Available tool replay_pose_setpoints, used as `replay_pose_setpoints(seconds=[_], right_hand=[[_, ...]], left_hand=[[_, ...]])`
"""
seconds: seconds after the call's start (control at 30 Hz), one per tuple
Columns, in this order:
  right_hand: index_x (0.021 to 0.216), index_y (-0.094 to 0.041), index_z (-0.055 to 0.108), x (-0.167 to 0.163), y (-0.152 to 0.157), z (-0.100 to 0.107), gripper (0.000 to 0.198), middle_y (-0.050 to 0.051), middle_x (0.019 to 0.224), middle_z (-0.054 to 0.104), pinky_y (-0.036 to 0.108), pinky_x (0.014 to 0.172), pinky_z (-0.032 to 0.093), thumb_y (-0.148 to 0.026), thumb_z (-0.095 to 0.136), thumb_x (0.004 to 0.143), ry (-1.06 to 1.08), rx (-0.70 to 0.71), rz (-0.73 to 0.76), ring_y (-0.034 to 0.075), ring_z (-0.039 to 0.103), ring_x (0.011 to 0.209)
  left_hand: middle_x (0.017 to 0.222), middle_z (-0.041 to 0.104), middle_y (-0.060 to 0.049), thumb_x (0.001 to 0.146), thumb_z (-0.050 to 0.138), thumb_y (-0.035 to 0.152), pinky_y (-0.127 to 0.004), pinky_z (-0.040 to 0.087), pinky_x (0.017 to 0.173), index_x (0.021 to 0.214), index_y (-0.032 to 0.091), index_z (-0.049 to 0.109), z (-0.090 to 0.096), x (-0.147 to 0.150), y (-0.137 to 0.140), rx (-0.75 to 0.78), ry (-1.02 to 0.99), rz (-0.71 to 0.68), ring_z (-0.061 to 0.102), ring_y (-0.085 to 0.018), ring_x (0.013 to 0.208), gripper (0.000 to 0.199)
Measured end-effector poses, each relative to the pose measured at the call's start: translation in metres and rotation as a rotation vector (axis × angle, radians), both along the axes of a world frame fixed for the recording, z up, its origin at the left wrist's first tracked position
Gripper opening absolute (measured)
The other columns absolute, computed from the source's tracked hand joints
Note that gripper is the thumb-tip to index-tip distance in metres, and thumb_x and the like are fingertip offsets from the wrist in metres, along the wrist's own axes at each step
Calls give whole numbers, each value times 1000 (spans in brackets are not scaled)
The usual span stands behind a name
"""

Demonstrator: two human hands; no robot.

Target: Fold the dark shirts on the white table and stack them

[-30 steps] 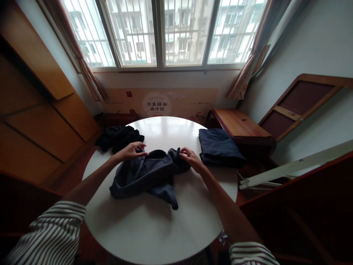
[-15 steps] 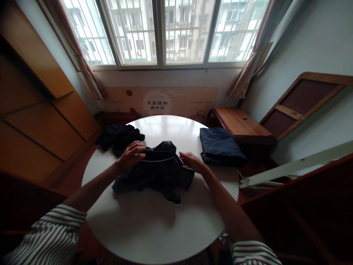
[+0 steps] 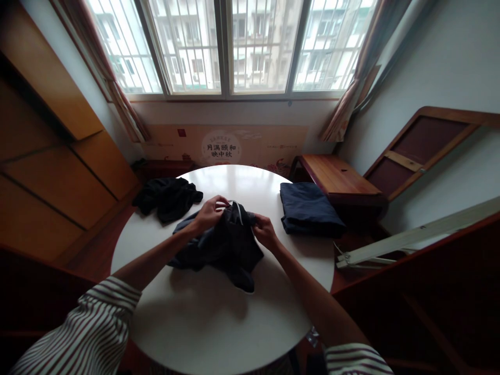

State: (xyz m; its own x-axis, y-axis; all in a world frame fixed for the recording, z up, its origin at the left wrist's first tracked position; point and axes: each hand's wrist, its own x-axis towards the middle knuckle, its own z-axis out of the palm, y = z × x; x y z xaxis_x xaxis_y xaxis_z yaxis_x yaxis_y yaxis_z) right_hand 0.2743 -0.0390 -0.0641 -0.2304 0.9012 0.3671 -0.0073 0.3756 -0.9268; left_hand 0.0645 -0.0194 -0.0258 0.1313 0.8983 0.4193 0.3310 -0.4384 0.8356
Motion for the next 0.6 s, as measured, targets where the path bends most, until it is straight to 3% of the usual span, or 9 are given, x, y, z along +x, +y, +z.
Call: replay_pose_setpoints(seconds=[0.1, 0.17, 0.23, 0.3, 0.37, 0.43, 0.53, 0.6], right_hand=[[77, -21, 71, 1, 0, 0, 13, 1, 72, 67, 34, 69, 51, -35, 69, 76, 42, 32, -180, 19, 60, 69], [82, -22, 71, 0, -2, 2, 12, 2, 77, 70, 34, 73, 51, -32, 70, 74, 96, 29, -223, 20, 62, 74], [93, -24, 72, -2, -7, 6, 23, 3, 87, 72, 36, 78, 52, -34, 73, 73, 151, -12, -133, 22, 64, 80], [111, -26, 68, -5, -14, 10, 42, 4, 95, 72, 36, 79, 52, -40, 75, 73, 186, -91, 66, 23, 66, 85], [127, -27, 59, -7, -21, 14, 57, 5, 98, 72, 37, 79, 52, -45, 74, 75, 179, -149, 260, 23, 67, 86], [133, -27, 53, -8, -24, 15, 62, 4, 95, 72, 37, 79, 52, -45, 73, 77, 153, -156, 330, 23, 67, 84], [129, -28, 52, -4, -17, 11, 58, 1, 87, 71, 37, 80, 52, -40, 74, 77, 179, -108, 171, 21, 65, 80], [127, -30, 52, 1, -8, 8, 53, 1, 91, 71, 37, 83, 52, -44, 71, 79, 242, -115, 71, 21, 66, 84]], left_hand=[[93, 64, -6, 87, 59, 24, -28, 51, 66, 96, 20, 62, 11, -2, -25, 79, 110, 107, 63, -17, 78, 11], [83, 64, -4, 91, 57, 31, -27, 49, 59, 108, 21, 60, 18, -2, -49, 25, 148, 35, 61, -15, 64, 20], [76, 66, -3, 89, 62, 41, -28, 50, 59, 119, 21, 57, 20, 0, -70, -93, 170, -87, 63, -18, 62, 36], [86, 71, -7, 82, 71, 47, -34, 55, 72, 121, 21, 60, 15, 3, -80, -137, 185, -178, 68, -24, 79, 48], [102, 72, -9, 78, 75, 48, -40, 54, 88, 115, 22, 65, 3, 6, -76, -124, 160, -241, 67, -28, 96, 46], [107, 71, -9, 79, 74, 47, -43, 53, 93, 109, 21, 69, -12, 6, -64, -110, 83, -234, 66, -29, 99, 40], [109, 70, -9, 83, 70, 43, -43, 54, 91, 114, 20, 65, -26, 3, -45, -75, -31, -148, 67, -27, 98, 39], [115, 69, -10, 88, 64, 37, -44, 51, 97, 119, 20, 62, -25, 2, -42, -3, 6, -153, 65, -28, 105, 36]])
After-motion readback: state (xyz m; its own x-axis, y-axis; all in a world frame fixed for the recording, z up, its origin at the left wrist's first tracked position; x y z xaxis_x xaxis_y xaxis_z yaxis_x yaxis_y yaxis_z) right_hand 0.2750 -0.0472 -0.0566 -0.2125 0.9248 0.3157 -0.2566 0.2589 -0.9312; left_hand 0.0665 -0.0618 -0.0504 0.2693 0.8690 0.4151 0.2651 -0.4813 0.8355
